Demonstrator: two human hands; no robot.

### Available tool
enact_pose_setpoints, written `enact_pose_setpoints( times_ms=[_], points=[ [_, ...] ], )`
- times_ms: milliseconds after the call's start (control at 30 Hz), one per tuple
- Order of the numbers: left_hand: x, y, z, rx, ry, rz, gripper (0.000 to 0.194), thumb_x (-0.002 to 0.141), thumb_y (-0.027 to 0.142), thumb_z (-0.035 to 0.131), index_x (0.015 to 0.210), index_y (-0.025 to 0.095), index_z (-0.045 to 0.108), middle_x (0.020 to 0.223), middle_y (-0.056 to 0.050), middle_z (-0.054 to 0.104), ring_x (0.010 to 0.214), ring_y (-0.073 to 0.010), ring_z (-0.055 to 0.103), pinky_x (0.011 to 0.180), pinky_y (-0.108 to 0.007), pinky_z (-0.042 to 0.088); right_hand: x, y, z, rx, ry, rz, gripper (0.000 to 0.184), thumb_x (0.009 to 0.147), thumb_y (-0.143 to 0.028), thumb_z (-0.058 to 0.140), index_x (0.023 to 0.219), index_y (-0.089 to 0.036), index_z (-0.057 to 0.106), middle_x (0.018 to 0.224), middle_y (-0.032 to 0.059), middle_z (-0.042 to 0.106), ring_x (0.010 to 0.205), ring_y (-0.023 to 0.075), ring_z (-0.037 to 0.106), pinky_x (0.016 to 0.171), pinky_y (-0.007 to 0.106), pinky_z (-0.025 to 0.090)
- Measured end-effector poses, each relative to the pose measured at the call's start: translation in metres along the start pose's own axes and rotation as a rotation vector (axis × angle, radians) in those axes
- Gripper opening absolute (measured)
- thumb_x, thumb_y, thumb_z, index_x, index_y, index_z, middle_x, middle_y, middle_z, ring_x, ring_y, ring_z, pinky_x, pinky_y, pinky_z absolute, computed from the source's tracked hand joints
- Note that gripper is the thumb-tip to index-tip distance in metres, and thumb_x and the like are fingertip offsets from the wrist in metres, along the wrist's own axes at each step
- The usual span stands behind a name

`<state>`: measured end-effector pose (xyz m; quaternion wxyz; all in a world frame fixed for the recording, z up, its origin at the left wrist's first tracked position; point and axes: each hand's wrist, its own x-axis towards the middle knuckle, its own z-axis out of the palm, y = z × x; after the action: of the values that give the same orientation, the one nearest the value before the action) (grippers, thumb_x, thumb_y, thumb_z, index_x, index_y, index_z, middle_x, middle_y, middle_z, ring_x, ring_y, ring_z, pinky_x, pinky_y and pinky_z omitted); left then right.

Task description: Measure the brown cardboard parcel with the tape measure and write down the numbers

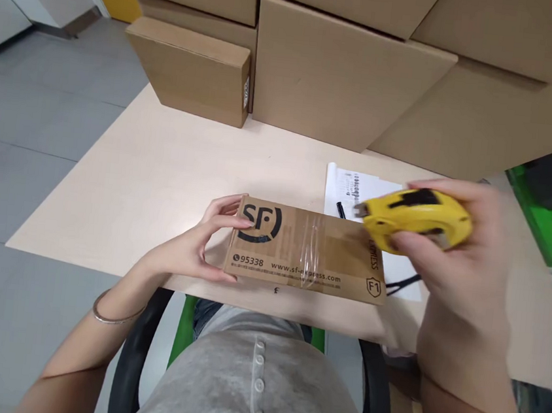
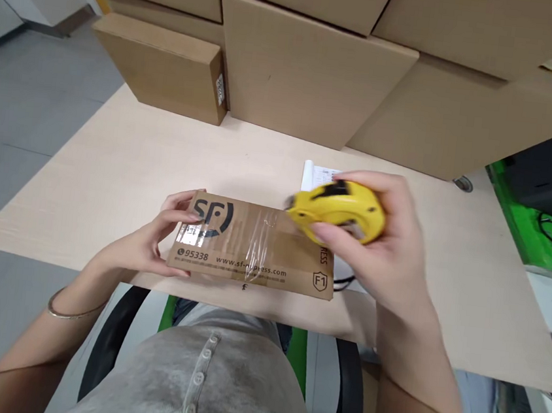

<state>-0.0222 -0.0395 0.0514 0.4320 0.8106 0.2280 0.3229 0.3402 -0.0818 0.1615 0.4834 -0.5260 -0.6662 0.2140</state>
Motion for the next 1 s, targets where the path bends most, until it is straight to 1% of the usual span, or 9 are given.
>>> enact_pose_setpoints(
  times_ms=[100,167,300,367,467,567,700,867,1000],
  points=[
    [0.005,-0.002,-0.002,-0.111,0.033,-0.014,0.115,0.067,0.067,0.091,0.165,0.047,0.033,0.178,-0.006,0.022,0.165,-0.0459,0.016,0.133,-0.068,0.023,0.022,-0.022,0.031,-0.065,-0.246,-0.191,0.047,0.087,-0.041,0.085,0.130,-0.036,0.067,0.126,0.0021,0.073,0.112,0.0261,0.073,0.095,0.039,0.060],
    [0.011,-0.003,0.001,-0.256,0.108,-0.032,0.101,0.077,0.088,0.065,0.163,0.043,0.038,0.179,-0.003,0.022,0.165,-0.0447,0.017,0.133,-0.066,0.024,0.032,-0.036,0.052,-0.086,-0.409,-0.286,0.048,0.092,-0.043,0.080,0.136,-0.033,0.063,0.130,0.0027,0.074,0.113,0.0244,0.074,0.092,0.035,0.060],
    [0.025,-0.003,0.011,-0.449,0.200,-0.166,0.081,0.097,0.086,0.022,0.142,0.034,0.065,0.169,-0.003,0.047,0.160,-0.0397,0.036,0.129,-0.061,0.036,0.040,-0.052,0.082,-0.125,-0.726,-0.380,0.031,0.104,-0.038,0.063,0.134,-0.032,0.064,0.130,0.0002,0.076,0.107,0.0195,0.075,0.082,0.030,0.056],
    [0.030,-0.003,0.015,-0.480,0.198,-0.217,0.077,0.102,0.079,0.021,0.136,0.029,0.069,0.157,-0.007,0.060,0.152,-0.0373,0.049,0.127,-0.059,0.039,0.040,-0.054,0.088,-0.144,-0.786,-0.397,0.027,0.106,-0.034,0.060,0.133,-0.031,0.064,0.133,0.0005,0.076,0.108,0.0188,0.075,0.080,0.029,0.054],
    [0.033,-0.003,0.014,-0.423,0.207,-0.175,0.052,0.104,0.067,0.045,0.132,0.031,0.071,0.148,-0.005,0.068,0.146,-0.0340,0.056,0.126,-0.055,0.041,0.037,-0.049,0.086,-0.167,-0.759,-0.396,0.028,0.105,-0.035,0.062,0.133,-0.032,0.065,0.128,0.0009,0.078,0.101,0.0177,0.076,0.075,0.028,0.052],
    [0.032,-0.004,0.011,-0.377,0.182,-0.107,0.038,0.102,0.052,0.062,0.136,0.035,0.069,0.151,-0.003,0.067,0.149,-0.0306,0.055,0.127,-0.053,0.040,0.032,-0.037,0.069,-0.217,-0.707,-0.370,0.028,0.102,-0.037,0.066,0.129,-0.032,0.068,0.117,-0.0006,0.081,0.086,0.0169,0.077,0.066,0.027,0.051],
    [0.031,-0.011,0.009,-0.387,0.148,-0.035,0.040,0.102,0.050,0.063,0.139,0.034,0.067,0.150,-0.007,0.067,0.149,-0.0297,0.055,0.121,-0.047,0.046,0.021,-0.009,0.022,-0.206,-0.672,-0.304,0.035,0.095,-0.035,0.077,0.129,-0.034,0.068,0.114,-0.0006,0.082,0.085,0.0197,0.079,0.067,0.030,0.058],
    [0.032,-0.017,0.004,-0.373,0.113,0.011,0.042,0.101,0.046,0.067,0.140,0.031,0.066,0.148,-0.011,0.068,0.140,-0.0300,0.063,0.112,-0.043,0.054,-0.005,0.023,-0.050,-0.172,-0.471,-0.181,0.042,0.087,-0.025,0.085,0.124,-0.037,0.070,0.111,-0.0005,0.082,0.093,0.0206,0.080,0.074,0.031,0.065],
    [0.033,-0.017,0.002,-0.374,0.116,0.022,0.041,0.102,0.044,0.066,0.140,0.029,0.066,0.148,-0.010,0.068,0.145,-0.0288,0.060,0.115,-0.040,0.053,-0.023,0.036,-0.077,-0.194,-0.362,-0.117,0.036,0.083,-0.022,0.087,0.115,-0.033,0.074,0.107,0.0005,0.083,0.092,0.0199,0.080,0.075,0.030,0.066]
  ],
)
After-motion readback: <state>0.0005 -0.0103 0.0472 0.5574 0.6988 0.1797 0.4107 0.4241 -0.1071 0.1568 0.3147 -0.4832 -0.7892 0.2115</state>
